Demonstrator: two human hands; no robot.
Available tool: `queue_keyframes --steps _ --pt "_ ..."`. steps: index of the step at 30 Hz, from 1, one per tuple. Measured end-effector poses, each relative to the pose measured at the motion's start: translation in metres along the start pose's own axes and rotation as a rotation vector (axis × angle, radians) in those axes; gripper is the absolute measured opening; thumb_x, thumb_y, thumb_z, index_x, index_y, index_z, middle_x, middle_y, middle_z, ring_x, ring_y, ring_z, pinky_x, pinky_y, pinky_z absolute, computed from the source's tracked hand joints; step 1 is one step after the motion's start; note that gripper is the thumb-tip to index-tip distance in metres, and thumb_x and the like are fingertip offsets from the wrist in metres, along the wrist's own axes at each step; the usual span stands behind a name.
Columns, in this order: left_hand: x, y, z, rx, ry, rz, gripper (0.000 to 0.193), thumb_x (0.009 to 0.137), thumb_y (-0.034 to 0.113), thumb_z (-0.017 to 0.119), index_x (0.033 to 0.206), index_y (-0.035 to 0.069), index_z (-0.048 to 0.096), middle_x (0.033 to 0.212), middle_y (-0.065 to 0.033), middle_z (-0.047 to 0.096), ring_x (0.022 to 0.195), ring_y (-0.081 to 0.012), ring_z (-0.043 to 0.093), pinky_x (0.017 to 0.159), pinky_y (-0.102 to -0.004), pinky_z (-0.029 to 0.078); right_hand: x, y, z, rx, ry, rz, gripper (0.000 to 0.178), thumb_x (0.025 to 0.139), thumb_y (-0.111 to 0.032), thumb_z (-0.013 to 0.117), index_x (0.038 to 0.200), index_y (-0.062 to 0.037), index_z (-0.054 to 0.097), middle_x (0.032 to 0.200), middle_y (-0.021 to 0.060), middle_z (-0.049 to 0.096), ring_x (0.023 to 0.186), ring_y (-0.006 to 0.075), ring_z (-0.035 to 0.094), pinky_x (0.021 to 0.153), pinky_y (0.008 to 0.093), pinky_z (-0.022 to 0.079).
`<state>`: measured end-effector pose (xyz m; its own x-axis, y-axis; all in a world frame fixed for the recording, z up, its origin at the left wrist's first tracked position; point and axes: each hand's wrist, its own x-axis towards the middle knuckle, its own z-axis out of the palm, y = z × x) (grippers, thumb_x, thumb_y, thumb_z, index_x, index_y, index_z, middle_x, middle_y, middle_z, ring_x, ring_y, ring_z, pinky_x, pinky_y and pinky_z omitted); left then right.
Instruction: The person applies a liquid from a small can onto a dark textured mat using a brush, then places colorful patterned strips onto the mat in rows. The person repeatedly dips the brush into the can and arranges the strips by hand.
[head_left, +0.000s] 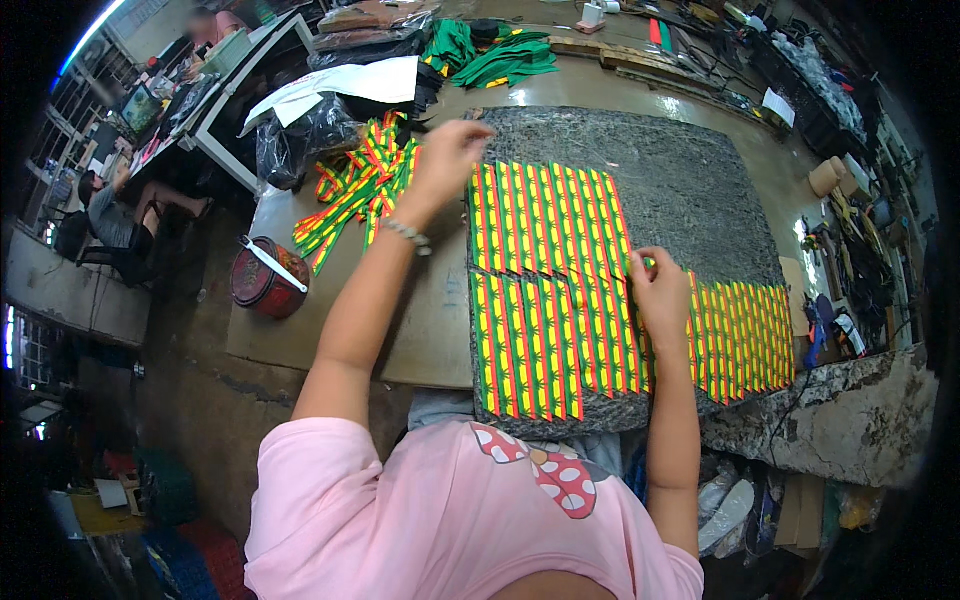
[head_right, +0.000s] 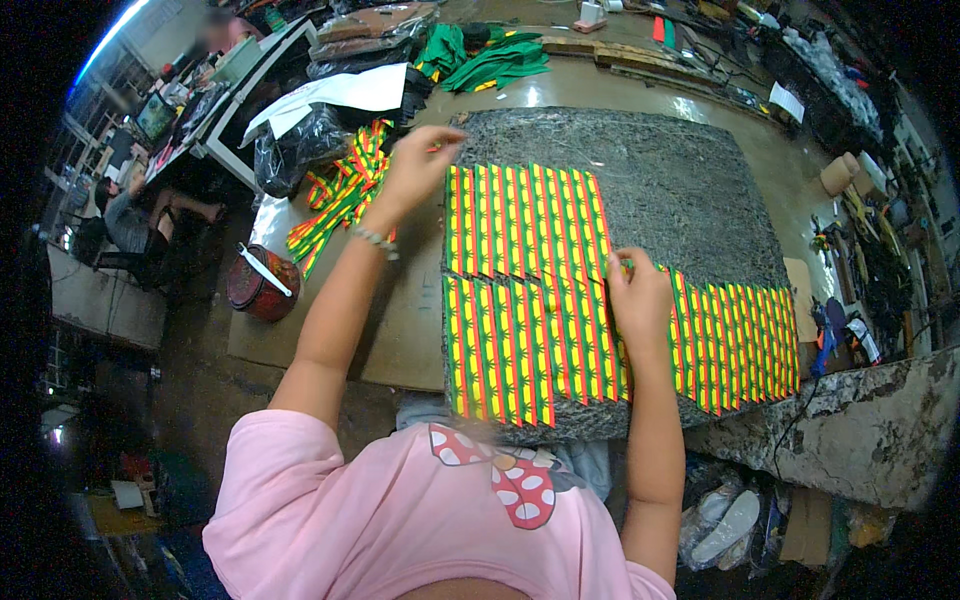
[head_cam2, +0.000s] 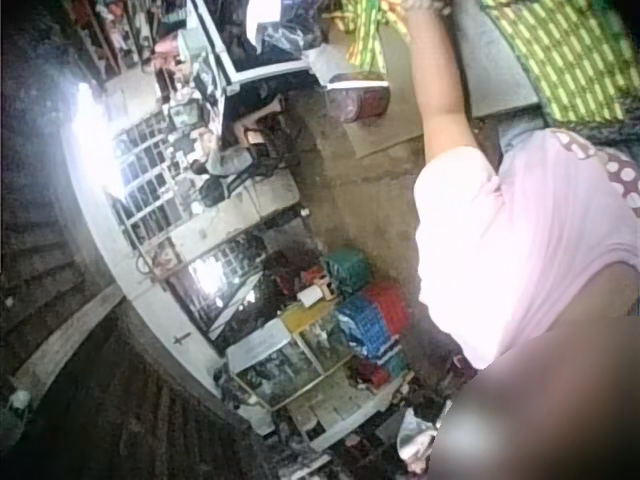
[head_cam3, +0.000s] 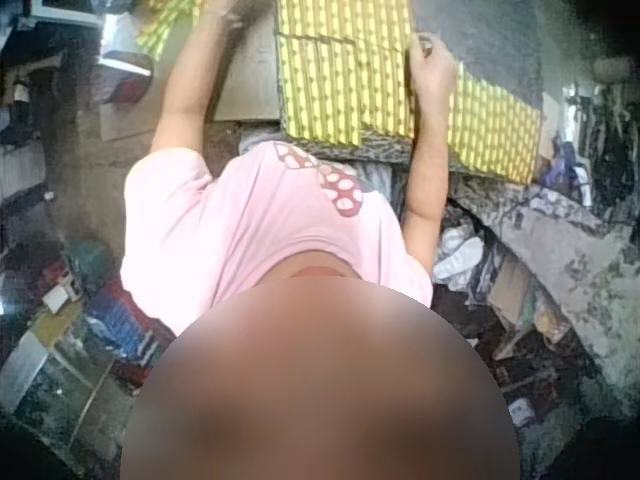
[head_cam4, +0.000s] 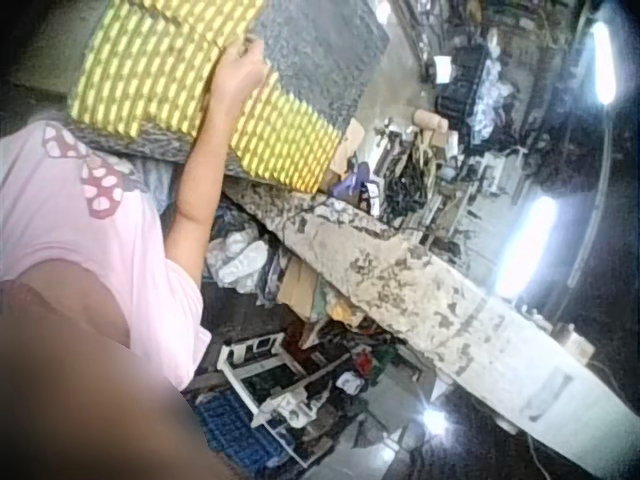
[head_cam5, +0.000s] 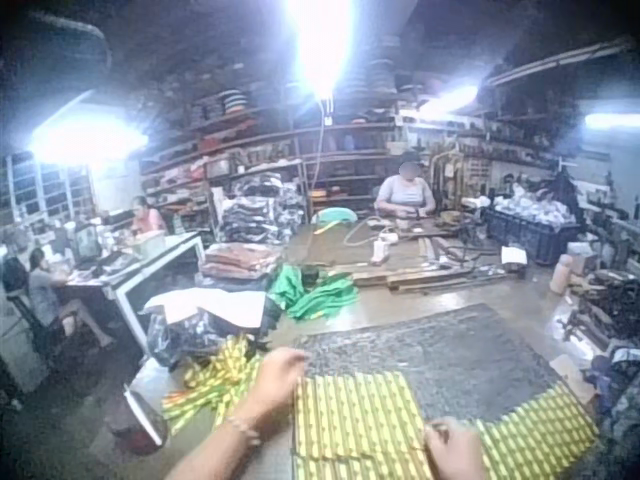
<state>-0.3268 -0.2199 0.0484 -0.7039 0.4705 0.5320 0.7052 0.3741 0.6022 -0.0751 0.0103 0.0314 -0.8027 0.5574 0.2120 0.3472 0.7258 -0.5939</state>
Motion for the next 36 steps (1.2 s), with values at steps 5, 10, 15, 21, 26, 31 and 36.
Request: queue_keyframes --steps 5,10,15,21,26,31,36 --pt "-0.042 -0.046 -0.063 0.299 -0.051 -0.399 0.023 0.084 0.018 0.065 0.091 -0.003 0.069 0.082 -0.0207 0.068 0.079 -0.034 0.066 0.075 -0.0403 0.052 -0.006 -0.02 -0.03 0.196 0.037 0.024 0.023 0.089 -0.023 0.065 0.097 -0.0021 0.068 0.054 0.0034 0.051 0.05 0.0098 0.047 0.047 0.031 0.036" --pt "-0.043 -0.06 -0.043 0.601 -0.066 -0.384 0.036 0.077 0.032 0.073 0.08 -0.004 0.068 0.079 -0.0224 0.066 0.075 -0.0363 0.065 0.071 -0.0433 0.052 -0.032 -0.039 -0.074 0.339 -0.082 0.019 0.022 0.09 -0.021 0.065 0.099 -0.0018 0.068 0.058 -0.0058 0.045 0.053 0.003 0.036 0.047 0.0238 0.029" --pt "-0.035 -0.076 -0.048 0.515 -0.071 -0.38 0.031 0.073 0.029 0.075 0.072 -0.002 0.071 0.073 -0.02 0.067 0.07 -0.0344 0.066 0.071 -0.0421 0.053 -0.042 -0.034 -0.101 0.548 -0.109 0.067 0.023 0.092 -0.021 0.064 0.103 -0.0013 0.067 0.065 -0.0076 0.048 0.058 0.0013 0.04 0.051 0.0206 0.029" --pt "-0.038 -0.09 -0.059 0.3 -0.084 -0.452 0.03 0.076 0.031 0.075 0.082 0.001 0.074 0.073 -0.0144 0.069 0.066 -0.0251 0.067 0.066 -0.0346 0.052 -0.039 -0.025 -0.095 0.6 -0.267 0.113 0.024 0.093 -0.021 0.063 0.102 0.001 0.066 0.068 -0.0074 0.049 0.061 0.0014 0.041 0.053 0.02 0.031" --pt "-0.034 -0.086 -0.067 0.397 0.002 -0.397 0.028 0.079 0.025 0.07 0.095 0.002 0.072 0.077 -0.0137 0.07 0.07 -0.0237 0.068 0.068 -0.0347 0.051 -0.033 -0.031 -0.091 0.599 -0.321 0.089 0.025 0.092 -0.021 0.064 0.102 0.0019 0.065 0.069 -0.0075 0.049 0.062 0.0011 0.041 0.054 0.0199 0.032" --pt "-0.021 -0.078 -0.08 0.213 0.076 -0.362 0.036 0.076 0.02 0.071 0.107 0.002 0.069 0.075 -0.0119 0.07 0.069 -0.0236 0.067 0.069 -0.0347 0.051 -0.021 -0.044 -0.084 0.607 -0.346 0.031 0.025 0.092 -0.022 0.064 0.1 0.0015 0.066 0.069 -0.007 0.05 0.062 0.0013 0.041 0.054 0.0202 0.033" --pt "-0.007 -0.066 -0.099 0.429 -0.032 -0.452 0.027 0.076 0.02 0.072 0.098 0.004 0.073 0.078 -0.0105 0.071 0.072 -0.0159 0.068 0.07 -0.0284 0.052 -0.008 -0.059 -0.073 0.523 -0.421 -0.055 0.029 0.089 -0.027 0.066 0.102 -0.0004 0.067 0.071 -0.0015 0.056 0.064 0.0056 0.049 0.058 0.0227 0.039"
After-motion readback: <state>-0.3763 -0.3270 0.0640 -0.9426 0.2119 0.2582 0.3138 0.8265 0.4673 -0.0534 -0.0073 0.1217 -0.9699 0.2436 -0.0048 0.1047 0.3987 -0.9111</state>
